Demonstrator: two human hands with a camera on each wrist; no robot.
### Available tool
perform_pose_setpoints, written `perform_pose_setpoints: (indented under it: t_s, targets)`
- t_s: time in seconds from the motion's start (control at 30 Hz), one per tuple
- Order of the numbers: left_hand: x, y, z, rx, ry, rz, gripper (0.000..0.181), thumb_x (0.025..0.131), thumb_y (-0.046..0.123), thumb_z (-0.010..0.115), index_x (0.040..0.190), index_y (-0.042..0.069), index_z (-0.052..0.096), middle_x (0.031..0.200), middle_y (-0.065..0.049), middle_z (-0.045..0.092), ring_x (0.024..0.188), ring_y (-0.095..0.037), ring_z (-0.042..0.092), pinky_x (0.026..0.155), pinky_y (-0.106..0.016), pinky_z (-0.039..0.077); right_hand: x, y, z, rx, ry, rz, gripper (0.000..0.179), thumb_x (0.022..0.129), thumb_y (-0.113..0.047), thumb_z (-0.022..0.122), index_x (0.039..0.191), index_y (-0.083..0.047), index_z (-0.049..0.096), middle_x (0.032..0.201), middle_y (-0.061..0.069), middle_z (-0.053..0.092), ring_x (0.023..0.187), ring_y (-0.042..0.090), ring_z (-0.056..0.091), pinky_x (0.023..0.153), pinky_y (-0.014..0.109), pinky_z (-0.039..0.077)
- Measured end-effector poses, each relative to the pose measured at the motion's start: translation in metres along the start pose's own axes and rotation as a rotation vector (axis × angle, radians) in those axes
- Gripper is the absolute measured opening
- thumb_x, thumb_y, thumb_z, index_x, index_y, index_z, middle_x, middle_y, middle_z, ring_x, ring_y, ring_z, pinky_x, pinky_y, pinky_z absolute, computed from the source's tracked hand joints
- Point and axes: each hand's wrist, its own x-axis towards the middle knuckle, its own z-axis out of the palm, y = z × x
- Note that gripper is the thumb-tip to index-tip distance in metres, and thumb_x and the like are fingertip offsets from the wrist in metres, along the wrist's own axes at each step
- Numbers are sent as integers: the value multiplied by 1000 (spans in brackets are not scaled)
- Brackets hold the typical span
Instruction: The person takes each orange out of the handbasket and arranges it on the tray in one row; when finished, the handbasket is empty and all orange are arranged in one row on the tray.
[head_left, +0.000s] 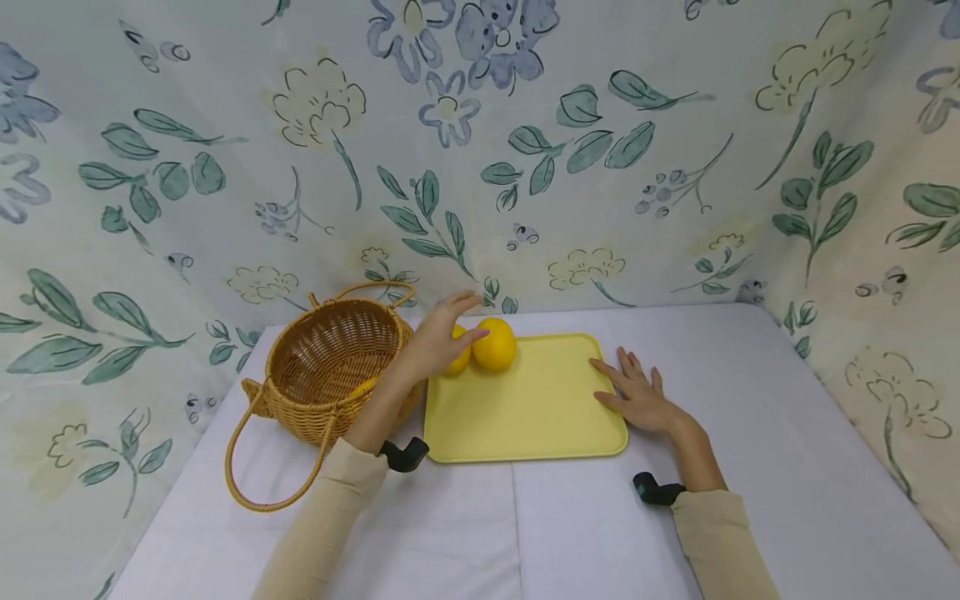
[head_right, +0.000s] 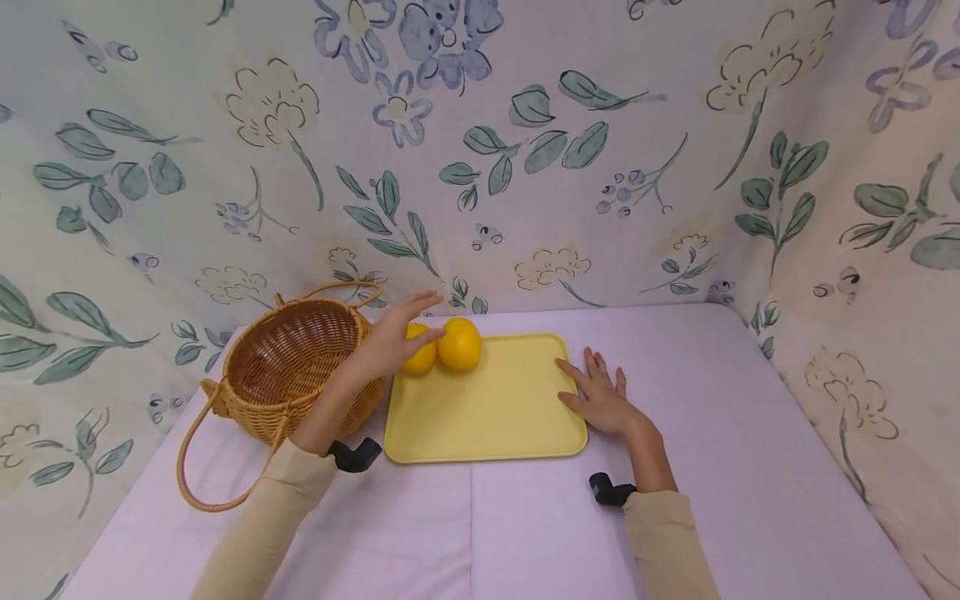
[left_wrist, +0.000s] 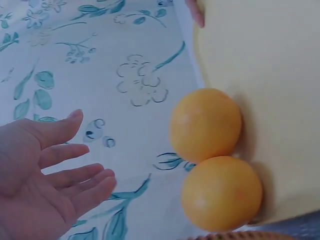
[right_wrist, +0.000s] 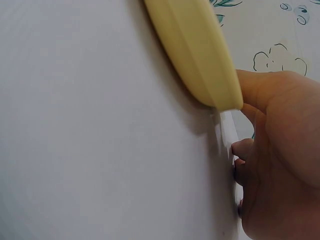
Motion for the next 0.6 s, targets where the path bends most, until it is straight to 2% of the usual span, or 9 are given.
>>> perform_pose_setpoints:
  t_s: [0.13, 0.3, 0.4, 0.6]
  targets:
    - [-19, 8, -33, -46, 40, 5, 54, 102, 21, 67, 151, 5, 51, 158, -17, 47, 145, -34, 48, 112, -50, 51, 0, 1, 1, -5, 0, 0, 66, 107, -40, 52, 162, -10, 31, 169, 34, -8, 156, 55, -13, 118, 74, -20]
    - [-32, 9, -78, -73, 55, -18, 50, 102, 21, 67, 149, 9, 54, 149, -14, 57, 132, -31, 59, 107, -49, 55, 0, 1, 1, -11, 0, 5, 67, 107, -40, 51, 162, -10, 30, 168, 34, -8, 155, 55, -13, 117, 74, -20]
    - [-32, -2, -103, -87, 33, -31, 45, 103, 22, 65, 145, 8, 58, 145, -14, 60, 128, -33, 64, 105, -50, 56, -1, 1, 0, -8, 1, 8, 66, 107, -40, 52, 162, -10, 30, 169, 34, -8, 156, 54, -13, 118, 74, -20]
    - [-29, -43, -143, -125, -46, -83, 37, 104, 27, 64, 136, 8, 65, 139, -14, 66, 130, -31, 62, 108, -51, 53, -1, -1, 0, 4, 0, -4, 66, 107, -39, 52, 162, -9, 31, 168, 35, -8, 155, 55, -14, 117, 74, -21]
